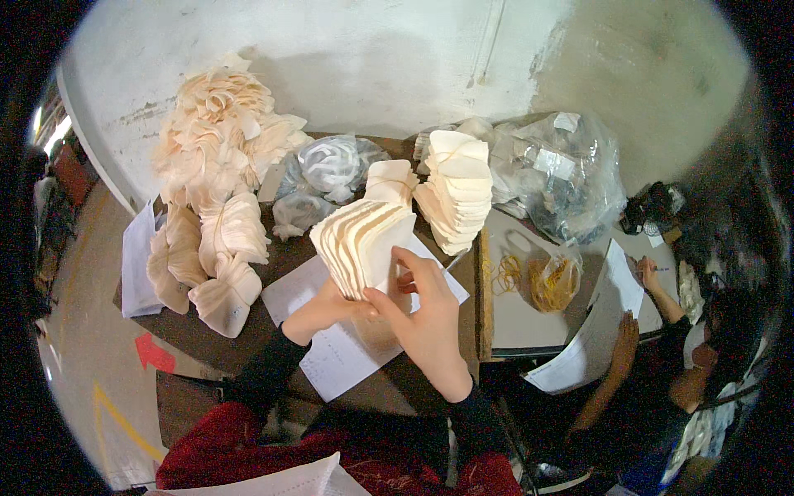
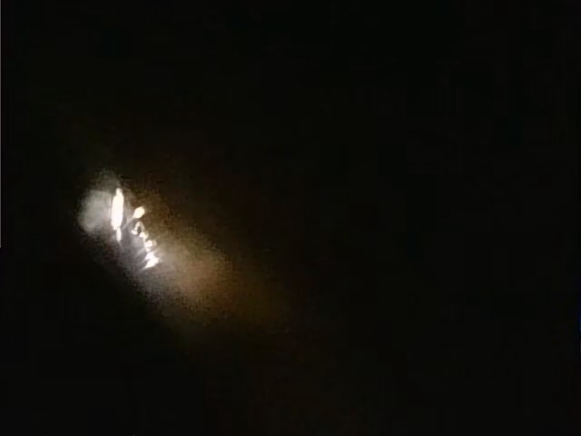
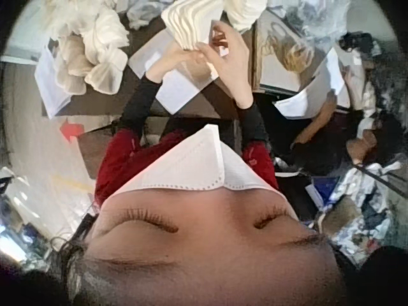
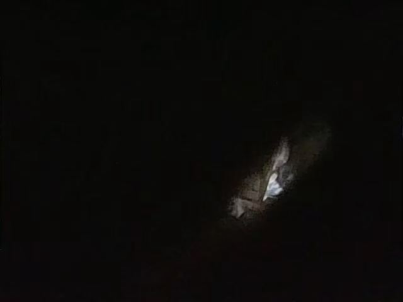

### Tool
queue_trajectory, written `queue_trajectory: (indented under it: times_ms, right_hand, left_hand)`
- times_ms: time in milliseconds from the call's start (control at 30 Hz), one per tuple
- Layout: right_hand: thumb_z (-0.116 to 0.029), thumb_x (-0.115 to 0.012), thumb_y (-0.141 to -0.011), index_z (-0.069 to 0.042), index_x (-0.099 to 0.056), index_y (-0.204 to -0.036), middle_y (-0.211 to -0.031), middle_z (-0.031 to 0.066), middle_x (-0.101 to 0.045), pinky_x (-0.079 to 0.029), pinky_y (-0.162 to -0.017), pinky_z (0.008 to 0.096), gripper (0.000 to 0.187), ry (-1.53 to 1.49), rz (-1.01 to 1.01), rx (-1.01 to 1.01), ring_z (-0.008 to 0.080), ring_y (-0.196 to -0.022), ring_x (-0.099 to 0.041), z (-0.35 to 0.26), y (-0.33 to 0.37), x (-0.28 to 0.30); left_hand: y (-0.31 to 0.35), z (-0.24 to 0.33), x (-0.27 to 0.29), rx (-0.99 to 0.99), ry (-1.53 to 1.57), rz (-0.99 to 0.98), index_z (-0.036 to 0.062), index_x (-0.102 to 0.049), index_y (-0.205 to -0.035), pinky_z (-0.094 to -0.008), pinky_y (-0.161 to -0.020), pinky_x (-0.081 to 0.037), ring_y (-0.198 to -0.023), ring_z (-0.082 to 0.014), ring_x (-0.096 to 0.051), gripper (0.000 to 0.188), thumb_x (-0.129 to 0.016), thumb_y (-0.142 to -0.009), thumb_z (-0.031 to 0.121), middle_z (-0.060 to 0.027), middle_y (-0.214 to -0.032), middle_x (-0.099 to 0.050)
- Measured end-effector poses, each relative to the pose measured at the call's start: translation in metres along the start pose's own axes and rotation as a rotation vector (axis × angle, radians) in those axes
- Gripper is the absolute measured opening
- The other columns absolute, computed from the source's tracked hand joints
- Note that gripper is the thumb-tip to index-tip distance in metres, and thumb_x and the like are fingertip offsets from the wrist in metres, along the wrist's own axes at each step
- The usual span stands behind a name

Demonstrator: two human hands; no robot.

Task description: The person gathers stacks of beige fabric pieces from a table, aligns them, and secures them with rubber bands. The person repeats this process for multiple stacks, placing the finished bundles on the table.

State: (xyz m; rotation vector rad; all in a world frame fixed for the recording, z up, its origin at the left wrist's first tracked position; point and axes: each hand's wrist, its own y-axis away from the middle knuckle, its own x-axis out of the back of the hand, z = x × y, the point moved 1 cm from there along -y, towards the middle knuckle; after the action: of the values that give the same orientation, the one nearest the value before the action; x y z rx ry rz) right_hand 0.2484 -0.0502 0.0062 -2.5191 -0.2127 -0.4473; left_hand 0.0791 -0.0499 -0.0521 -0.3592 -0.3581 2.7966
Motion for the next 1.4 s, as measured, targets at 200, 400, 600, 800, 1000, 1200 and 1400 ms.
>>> queue_trajectory:
  times_ms: [200,400,600,800,1000,1200,1400]
  right_hand:
    - [-0.018,-0.078,-0.080,0.001,-0.059,-0.120,-0.095,0.0150,-0.062,-0.052,-0.069,0.0342,0.048,0.028,-0.060,0.025,0.0251,-0.078,-0.064,-0.006,-0.025,-0.021]
    - [-0.026,-0.080,-0.077,0.001,-0.060,-0.118,-0.090,0.0155,-0.063,-0.052,-0.065,0.0368,0.052,0.098,-0.084,0.105,0.0283,-0.076,-0.065,0.000,-0.034,-0.030]
    - [-0.025,-0.080,-0.077,0.001,-0.060,-0.118,-0.089,0.0155,-0.064,-0.053,-0.066,0.0364,0.053,0.111,-0.129,0.109,0.0276,-0.076,-0.066,0.003,-0.037,-0.030]
    - [-0.012,-0.078,-0.078,0.002,-0.061,-0.123,-0.108,0.0143,-0.067,-0.056,-0.075,0.0317,0.050,0.018,-0.183,-0.049,0.0188,-0.087,-0.066,0.000,-0.038,-0.029]
    - [-0.017,-0.075,-0.082,-0.002,-0.065,-0.113,-0.092,0.0166,-0.069,-0.055,-0.069,0.0334,0.036,0.044,-0.101,-0.013,0.0249,-0.076,-0.070,0.009,-0.035,-0.033]
    - [-0.008,-0.058,-0.091,0.003,-0.065,-0.105,-0.094,0.0122,-0.070,-0.053,-0.070,0.0288,0.018,-0.113,0.012,-0.217,0.0171,-0.079,-0.068,0.010,-0.046,-0.019]
    - [-0.004,-0.054,-0.094,0.002,-0.064,-0.116,-0.093,0.0007,-0.066,-0.043,-0.066,0.0178,0.024,-0.600,0.175,-0.267,0.0029,-0.079,-0.056,0.008,-0.066,-0.004]
  left_hand:
    - [0.006,-0.010,0.025,0.101,0.161,0.100,0.0036,-0.046,-0.137,-0.0324,-0.093,-0.049,-0.110,-0.0154,-0.059,0.072,-0.084,-0.078,0.020,-0.0047,-0.121,-0.061]
    - [0.011,-0.014,0.035,0.140,0.204,0.153,0.0043,-0.044,-0.139,-0.0318,-0.094,-0.048,-0.113,-0.0153,-0.057,0.074,-0.083,-0.079,0.020,-0.0049,-0.125,-0.059]
    - [0.009,-0.007,0.031,0.013,0.041,0.153,0.0037,-0.043,-0.140,-0.0334,-0.098,-0.046,-0.118,-0.0163,-0.054,0.078,-0.085,-0.076,0.016,-0.0055,-0.129,-0.057]
    - [0.007,-0.006,0.035,0.075,0.060,0.181,0.0038,-0.037,-0.144,-0.0338,-0.103,-0.041,-0.123,-0.0174,-0.050,0.093,-0.089,-0.069,0.023,-0.0066,-0.136,-0.052]
    - [0.007,-0.013,0.034,0.051,0.196,0.246,0.0032,-0.043,-0.139,-0.0339,-0.099,-0.046,-0.117,-0.0170,-0.057,0.074,-0.083,-0.078,0.014,-0.0070,-0.127,-0.059]
    - [0.008,-0.020,0.033,0.155,0.545,0.446,0.0013,-0.043,-0.139,-0.0365,-0.101,-0.047,-0.116,-0.0205,-0.059,0.060,-0.067,-0.084,0.009,-0.0095,-0.127,-0.060]
    - [0.003,-0.011,0.033,0.167,0.619,0.518,-0.0024,-0.041,-0.139,-0.0437,-0.105,-0.045,-0.121,-0.0279,-0.057,0.054,-0.052,-0.088,0.011,-0.0161,-0.135,-0.054]
